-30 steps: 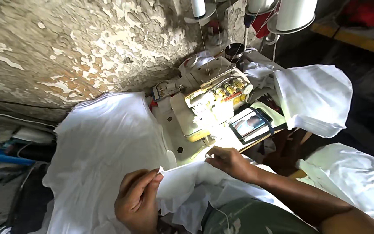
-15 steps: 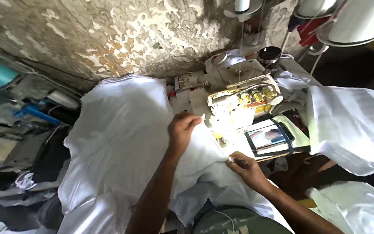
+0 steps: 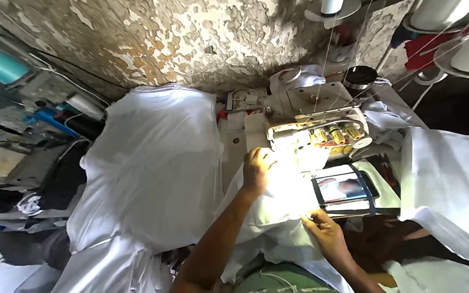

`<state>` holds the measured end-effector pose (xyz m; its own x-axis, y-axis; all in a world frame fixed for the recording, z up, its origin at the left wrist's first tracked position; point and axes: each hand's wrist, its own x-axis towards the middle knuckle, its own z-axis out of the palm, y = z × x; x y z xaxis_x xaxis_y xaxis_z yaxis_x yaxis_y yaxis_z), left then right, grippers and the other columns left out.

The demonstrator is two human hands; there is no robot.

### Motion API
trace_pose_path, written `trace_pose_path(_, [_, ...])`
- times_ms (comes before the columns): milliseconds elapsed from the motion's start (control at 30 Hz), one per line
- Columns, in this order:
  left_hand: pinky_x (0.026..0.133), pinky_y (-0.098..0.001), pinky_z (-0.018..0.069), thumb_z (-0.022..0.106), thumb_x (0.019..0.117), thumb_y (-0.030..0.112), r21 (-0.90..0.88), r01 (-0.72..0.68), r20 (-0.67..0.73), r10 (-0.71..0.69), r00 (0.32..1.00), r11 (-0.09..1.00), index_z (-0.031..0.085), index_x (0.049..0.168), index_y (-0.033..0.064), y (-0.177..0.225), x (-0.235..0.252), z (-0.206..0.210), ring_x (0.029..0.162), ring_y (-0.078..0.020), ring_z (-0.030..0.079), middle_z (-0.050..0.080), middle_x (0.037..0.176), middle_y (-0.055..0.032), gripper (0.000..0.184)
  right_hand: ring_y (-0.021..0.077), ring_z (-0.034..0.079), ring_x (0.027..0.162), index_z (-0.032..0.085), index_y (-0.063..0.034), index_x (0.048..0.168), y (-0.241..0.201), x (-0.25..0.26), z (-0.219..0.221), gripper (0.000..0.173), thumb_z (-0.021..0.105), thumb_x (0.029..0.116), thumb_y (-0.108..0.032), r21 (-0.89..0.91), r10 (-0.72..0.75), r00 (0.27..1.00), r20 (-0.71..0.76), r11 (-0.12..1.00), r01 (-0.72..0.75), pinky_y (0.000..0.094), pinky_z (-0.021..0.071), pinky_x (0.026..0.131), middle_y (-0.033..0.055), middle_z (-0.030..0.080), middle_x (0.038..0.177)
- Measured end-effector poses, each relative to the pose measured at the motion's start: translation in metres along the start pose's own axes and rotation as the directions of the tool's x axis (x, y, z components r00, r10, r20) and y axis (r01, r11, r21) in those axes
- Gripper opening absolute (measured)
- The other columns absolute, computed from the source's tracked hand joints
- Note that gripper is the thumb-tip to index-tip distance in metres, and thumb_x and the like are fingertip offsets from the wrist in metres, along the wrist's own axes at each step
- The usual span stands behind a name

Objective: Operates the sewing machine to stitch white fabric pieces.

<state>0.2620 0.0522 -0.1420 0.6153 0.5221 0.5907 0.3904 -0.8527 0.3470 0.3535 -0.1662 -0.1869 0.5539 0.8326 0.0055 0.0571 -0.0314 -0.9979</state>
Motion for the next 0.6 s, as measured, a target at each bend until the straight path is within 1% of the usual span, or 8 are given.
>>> trace_pose_path(33, [0.089,-0.0518,0.0501,0.073,0.0905,0.012,0.085,-0.032,0.006,0.032,0.999,0.996,0.078,0.094,0.0048,0.003,-0.003,0.000,0.107,-0.0349,0.066,0.071,0.108,-0.0170,0.010,-0.0092,0.060,0.071,0.066,-0.0010,0.091,-0.001,0.001,0.000,0.004,0.064,0.0917,-0.004,-0.003,0.006,1.000,0.001,1.000,-0.006,0.0078,0.0511,0.069,-0.0054,0.066,0.080])
trace_pose_path(100, [0.085,-0.0486,0.0520,0.072,0.0897,0.015,0.259,-0.100,0.046,0.091,0.995,0.961,0.078,0.093,0.0095,0.014,-0.013,0.000,0.101,-0.0317,0.068,0.073,0.104,-0.0130,0.009,-0.0095,0.059,0.069,0.065,-0.0027,0.090,-0.003,0.001,-0.001,0.003,0.064,0.0912,-0.005,0.000,0.011,1.000,0.002,1.000,-0.011,0.0076,0.0503,0.067,-0.0066,0.066,0.078])
trace_pose_path(167, [0.076,-0.0474,0.0552,0.073,0.0874,0.010,0.323,-0.082,0.093,0.055,0.994,0.943,0.078,0.091,0.0070,0.029,-0.027,-0.001,0.088,-0.0311,0.071,0.073,0.091,-0.0126,0.007,-0.0095,0.059,0.068,0.066,-0.0044,0.089,-0.005,0.001,-0.002,0.002,0.065,0.0907,-0.004,0.023,0.005,1.000,-0.006,1.000,-0.005,0.0075,0.0500,0.066,-0.0081,0.066,0.077])
trace_pose_path(200, [0.076,-0.0472,0.0556,0.072,0.0867,0.007,0.326,-0.054,0.109,0.019,0.994,0.944,0.078,0.090,0.0053,0.034,-0.033,-0.002,0.085,-0.0319,0.071,0.073,0.087,-0.0136,0.007,-0.0095,0.059,0.069,0.066,-0.0047,0.089,-0.006,0.001,-0.002,0.002,0.065,0.0898,-0.004,0.037,-0.007,1.000,-0.016,0.999,0.008,0.0074,0.0504,0.066,-0.0087,0.066,0.077])
trace_pose_path(267, [0.083,-0.0479,0.0564,0.070,0.0878,0.007,0.315,-0.005,0.130,-0.038,0.991,0.949,0.078,0.090,0.0044,0.039,-0.039,-0.001,0.093,-0.0334,0.072,0.074,0.090,-0.0148,0.009,-0.0092,0.060,0.069,0.065,-0.0056,0.088,-0.007,0.004,-0.004,0.004,0.065,0.0893,-0.002,0.057,-0.030,0.999,-0.039,0.998,0.032,0.0076,0.0509,0.066,-0.0097,0.065,0.077])
trace_pose_path(367, [0.093,-0.0512,0.0540,0.068,0.0893,0.006,0.283,0.056,0.122,-0.094,0.988,0.957,0.078,0.092,0.0025,0.037,-0.040,0.006,0.106,-0.0370,0.071,0.076,0.100,-0.0172,0.011,-0.0088,0.059,0.068,0.065,-0.0064,0.088,-0.010,0.012,-0.006,0.004,0.065,0.0887,-0.003,0.040,-0.067,0.996,-0.066,0.997,0.070,0.0077,0.0507,0.065,-0.0099,0.065,0.078])
trace_pose_path(433, [0.094,-0.0509,0.0531,0.069,0.0890,0.007,0.295,0.068,0.085,-0.098,0.992,0.953,0.078,0.094,0.0023,0.035,-0.039,0.011,0.107,-0.0370,0.070,0.075,0.101,-0.0171,0.012,-0.0092,0.059,0.068,0.065,-0.0058,0.089,-0.014,0.017,-0.008,0.002,0.066,0.0889,-0.004,-0.003,-0.067,0.994,-0.084,0.998,0.067,0.0070,0.0502,0.065,-0.0093,0.065,0.078])
trace_pose_path(600, [0.088,-0.0481,0.0550,0.070,0.0874,0.009,0.379,0.060,0.046,-0.084,0.995,0.923,0.077,0.086,-0.0005,0.036,-0.032,0.014,0.101,-0.0364,0.072,0.075,0.095,-0.0181,0.012,-0.0108,0.059,0.068,0.065,-0.0048,0.090,-0.015,0.025,-0.010,0.002,0.065,0.0883,-0.005,-0.051,-0.066,0.990,-0.123,0.997,0.060,0.0059,0.0498,0.064,-0.0094,0.065,0.077])
